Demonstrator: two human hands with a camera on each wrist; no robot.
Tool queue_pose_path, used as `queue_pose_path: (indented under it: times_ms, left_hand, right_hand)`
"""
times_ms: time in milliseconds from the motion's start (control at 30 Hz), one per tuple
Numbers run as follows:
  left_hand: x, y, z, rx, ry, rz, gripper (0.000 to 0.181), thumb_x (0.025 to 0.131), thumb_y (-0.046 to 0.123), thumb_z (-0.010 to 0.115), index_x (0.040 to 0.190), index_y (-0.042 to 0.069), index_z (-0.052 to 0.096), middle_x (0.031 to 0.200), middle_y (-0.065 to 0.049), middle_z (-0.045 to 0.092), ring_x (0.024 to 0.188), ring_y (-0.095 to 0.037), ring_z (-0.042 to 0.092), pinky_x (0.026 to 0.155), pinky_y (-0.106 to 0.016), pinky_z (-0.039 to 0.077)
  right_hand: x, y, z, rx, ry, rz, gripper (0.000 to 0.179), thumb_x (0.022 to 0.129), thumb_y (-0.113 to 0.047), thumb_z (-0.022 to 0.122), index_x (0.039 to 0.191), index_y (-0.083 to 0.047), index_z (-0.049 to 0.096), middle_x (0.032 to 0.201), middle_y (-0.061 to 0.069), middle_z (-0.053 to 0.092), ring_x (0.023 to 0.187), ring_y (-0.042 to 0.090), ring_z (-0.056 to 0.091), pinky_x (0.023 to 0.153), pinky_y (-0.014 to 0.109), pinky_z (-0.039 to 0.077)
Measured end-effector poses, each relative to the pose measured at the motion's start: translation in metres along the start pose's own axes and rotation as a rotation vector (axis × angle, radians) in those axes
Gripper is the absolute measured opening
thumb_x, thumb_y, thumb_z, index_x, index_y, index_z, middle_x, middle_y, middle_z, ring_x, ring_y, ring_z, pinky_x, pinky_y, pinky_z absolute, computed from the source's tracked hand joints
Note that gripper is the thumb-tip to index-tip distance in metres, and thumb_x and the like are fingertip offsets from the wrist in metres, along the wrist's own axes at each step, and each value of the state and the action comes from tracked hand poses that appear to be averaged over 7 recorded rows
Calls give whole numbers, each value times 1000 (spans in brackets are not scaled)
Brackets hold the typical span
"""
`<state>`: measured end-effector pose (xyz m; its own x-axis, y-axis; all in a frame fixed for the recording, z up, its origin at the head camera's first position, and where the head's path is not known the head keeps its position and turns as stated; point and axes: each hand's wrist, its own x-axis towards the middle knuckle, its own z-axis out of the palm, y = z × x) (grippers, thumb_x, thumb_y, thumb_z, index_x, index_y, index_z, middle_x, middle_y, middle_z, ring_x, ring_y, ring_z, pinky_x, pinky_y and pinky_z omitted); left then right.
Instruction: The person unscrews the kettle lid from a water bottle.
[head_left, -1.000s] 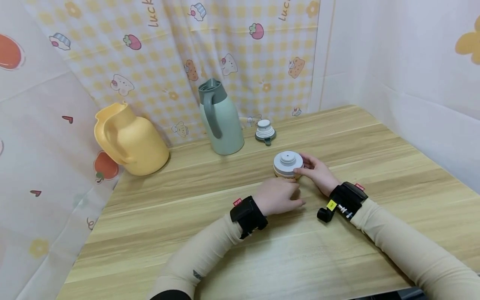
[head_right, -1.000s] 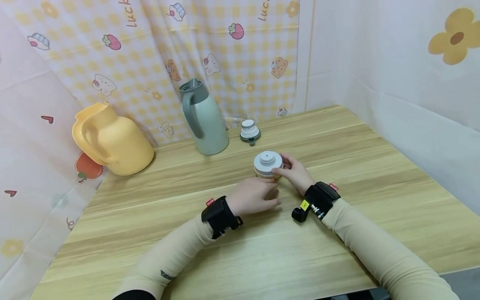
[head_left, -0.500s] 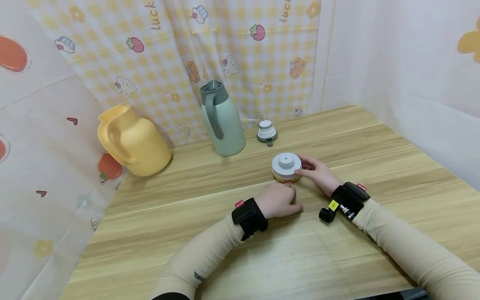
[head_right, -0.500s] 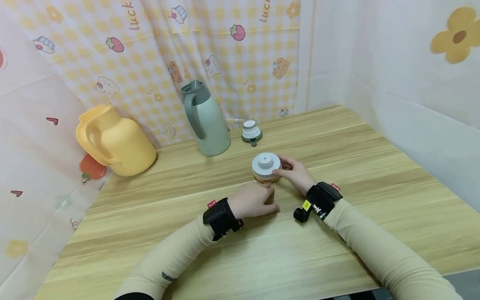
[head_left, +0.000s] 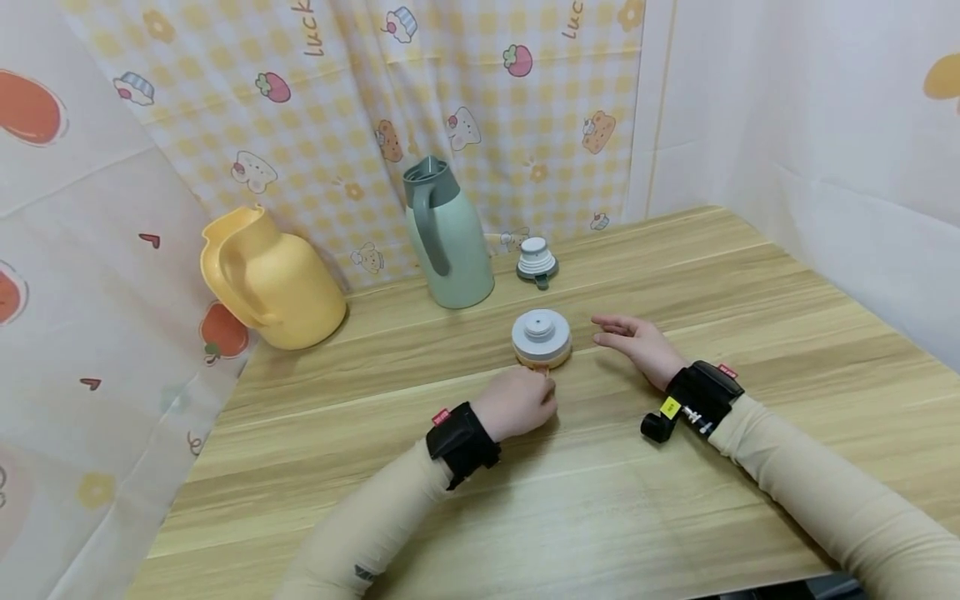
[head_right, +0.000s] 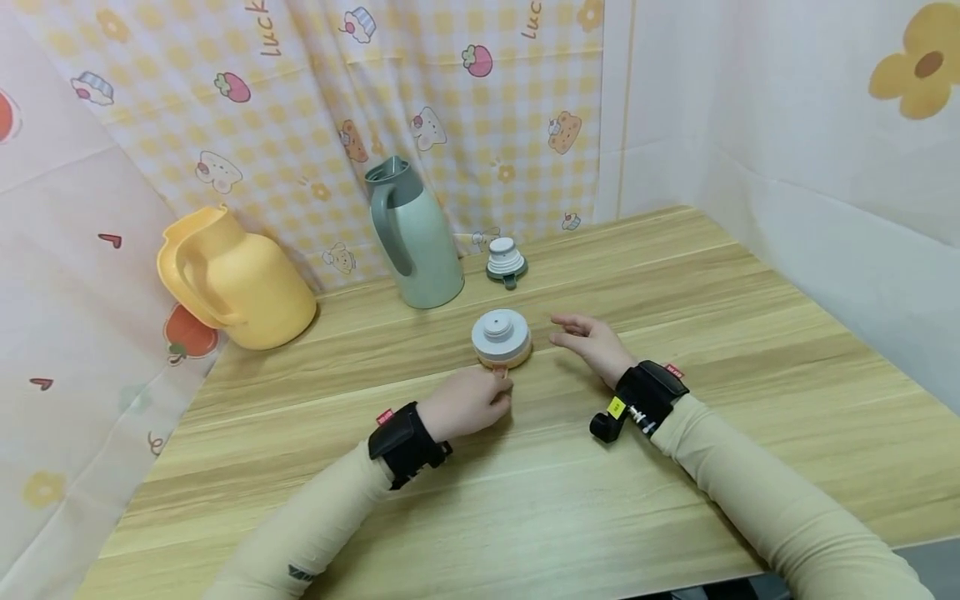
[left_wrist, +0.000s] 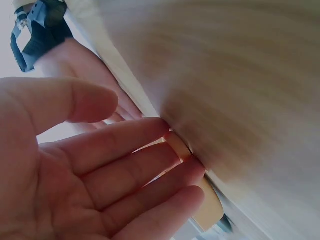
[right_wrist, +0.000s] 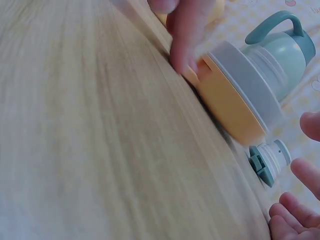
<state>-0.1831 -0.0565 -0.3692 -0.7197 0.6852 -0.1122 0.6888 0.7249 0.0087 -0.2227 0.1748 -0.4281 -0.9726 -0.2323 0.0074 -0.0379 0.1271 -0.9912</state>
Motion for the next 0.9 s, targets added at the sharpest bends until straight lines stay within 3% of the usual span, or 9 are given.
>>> queue_pose_path:
  times_ms: [133, 300, 500, 733, 900]
  left_hand:
    - [-22, -23, 1, -12, 49, -44, 21, 94, 17, 59, 73, 13, 57, 63, 4, 46, 56, -12, 46, 53, -27, 39]
    - [-53, -54, 4, 6, 158, -70, 19, 91, 9, 60, 72, 10, 57, 64, 0, 49, 57, -15, 48, 54, -33, 45]
    - [-90, -85, 5, 41, 219, -169, 21, 89, 6, 62, 69, 9, 55, 61, -2, 50, 54, -18, 49, 53, -37, 45]
    - [-129, -102, 3, 37, 248, -207, 21, 87, 0, 62, 69, 8, 53, 56, 1, 40, 49, -13, 40, 47, -30, 36]
    - [-138, -107, 4, 53, 248, -211, 21, 87, 1, 62, 69, 8, 53, 56, 2, 40, 48, -12, 39, 47, -29, 36]
  right_hand:
    - [1, -3, 1, 2, -7, -8, 54, 97, -19, 59, 141, 7, 41, 143, 27, 42, 130, 38, 40, 110, 49, 26]
    - [1, -5, 2, 6, -23, -9, 56, 97, -23, 60, 141, 6, 41, 143, 27, 42, 131, 38, 39, 110, 51, 24]
    - [1, -8, 3, 3, -18, -13, 55, 97, -23, 59, 141, 6, 42, 142, 26, 43, 130, 37, 39, 110, 50, 24]
    - [-1, -5, 3, -27, 8, -19, 53, 98, -25, 58, 140, 4, 44, 140, 25, 46, 131, 36, 39, 110, 50, 24]
    - [-5, 0, 3, -34, 19, -23, 53, 98, -25, 58, 140, 5, 44, 140, 26, 46, 132, 38, 38, 111, 52, 22]
